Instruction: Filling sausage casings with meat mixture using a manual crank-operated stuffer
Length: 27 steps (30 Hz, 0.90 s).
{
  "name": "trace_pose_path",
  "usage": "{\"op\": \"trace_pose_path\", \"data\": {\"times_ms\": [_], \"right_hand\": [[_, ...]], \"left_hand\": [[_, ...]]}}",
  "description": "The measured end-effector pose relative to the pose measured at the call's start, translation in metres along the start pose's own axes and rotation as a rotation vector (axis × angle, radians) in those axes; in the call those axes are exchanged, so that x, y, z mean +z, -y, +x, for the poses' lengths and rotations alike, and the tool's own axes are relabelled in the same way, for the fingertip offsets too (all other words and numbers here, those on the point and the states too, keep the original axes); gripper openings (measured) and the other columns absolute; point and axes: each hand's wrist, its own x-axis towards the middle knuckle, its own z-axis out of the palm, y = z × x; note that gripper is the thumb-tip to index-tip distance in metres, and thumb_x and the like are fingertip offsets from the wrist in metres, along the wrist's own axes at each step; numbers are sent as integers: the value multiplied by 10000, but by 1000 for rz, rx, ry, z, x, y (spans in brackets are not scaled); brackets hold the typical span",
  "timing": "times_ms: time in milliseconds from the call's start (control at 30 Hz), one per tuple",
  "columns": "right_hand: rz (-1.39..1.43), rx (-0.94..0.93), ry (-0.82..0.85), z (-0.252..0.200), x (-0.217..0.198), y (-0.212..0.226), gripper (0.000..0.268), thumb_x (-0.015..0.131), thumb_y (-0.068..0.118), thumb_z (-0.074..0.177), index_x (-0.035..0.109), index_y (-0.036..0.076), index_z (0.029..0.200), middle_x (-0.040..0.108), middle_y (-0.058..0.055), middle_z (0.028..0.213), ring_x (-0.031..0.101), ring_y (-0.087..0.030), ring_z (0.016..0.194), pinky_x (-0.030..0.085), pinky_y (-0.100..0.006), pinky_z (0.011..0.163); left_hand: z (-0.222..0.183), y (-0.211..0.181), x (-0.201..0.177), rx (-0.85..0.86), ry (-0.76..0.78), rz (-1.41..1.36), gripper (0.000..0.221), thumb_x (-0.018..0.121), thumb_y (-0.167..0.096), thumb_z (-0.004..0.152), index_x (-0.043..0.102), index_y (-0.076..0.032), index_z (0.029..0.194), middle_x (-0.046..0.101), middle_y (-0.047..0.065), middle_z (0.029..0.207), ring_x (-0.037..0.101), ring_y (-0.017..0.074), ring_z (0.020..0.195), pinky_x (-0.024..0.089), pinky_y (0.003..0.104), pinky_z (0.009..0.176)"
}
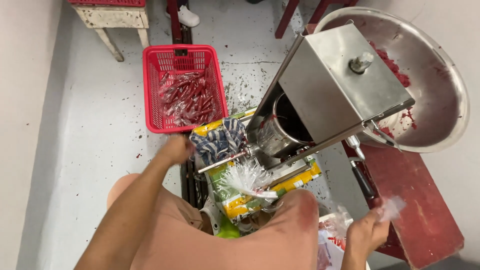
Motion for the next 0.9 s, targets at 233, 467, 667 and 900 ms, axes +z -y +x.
{"op": "trace_pose_path", "data": {"times_ms": [233,467,667,900], "right_hand": [[582,338,767,-95,39,-5,377,451,284,1017,442,284,1394,716,-100,940,547,-127,551,326,-232,382],[1173,637,1457,-158,70,13,327,524,229,1011,666,-52,921,515,-62,577,320,-86,342,248,-240,305],[939,479,1465,-173,59,49,425,570,293,1000,616,-124,926,551,-152,569,331,-126,309,373,-281,298],[970,450,1389,-190,61,48,533,534,322,1016,581,-103,697,518,-185,528,376,-188,357,398,-314,373]], "left_hand": [[-42,-58,-32,214,-647,-114,783,614,-343,983,195,-91,1594,253,142,1664,251,342,1513,223,557,1230],[-130,-75,129,277,358,-1017,472,625,-347,935,700,-116,1340,776,76,983,763,230,968,628,347,940],[-138,-79,153,319,122,-1544,413,540,-142,1083,559,36,711,555,169,500,651,320,422,632,450,429],[-146,-81,149,151,174,-1456,304,597,-189,1053,707,88,993,534,153,483,624,302,396,570,375,368]]}}
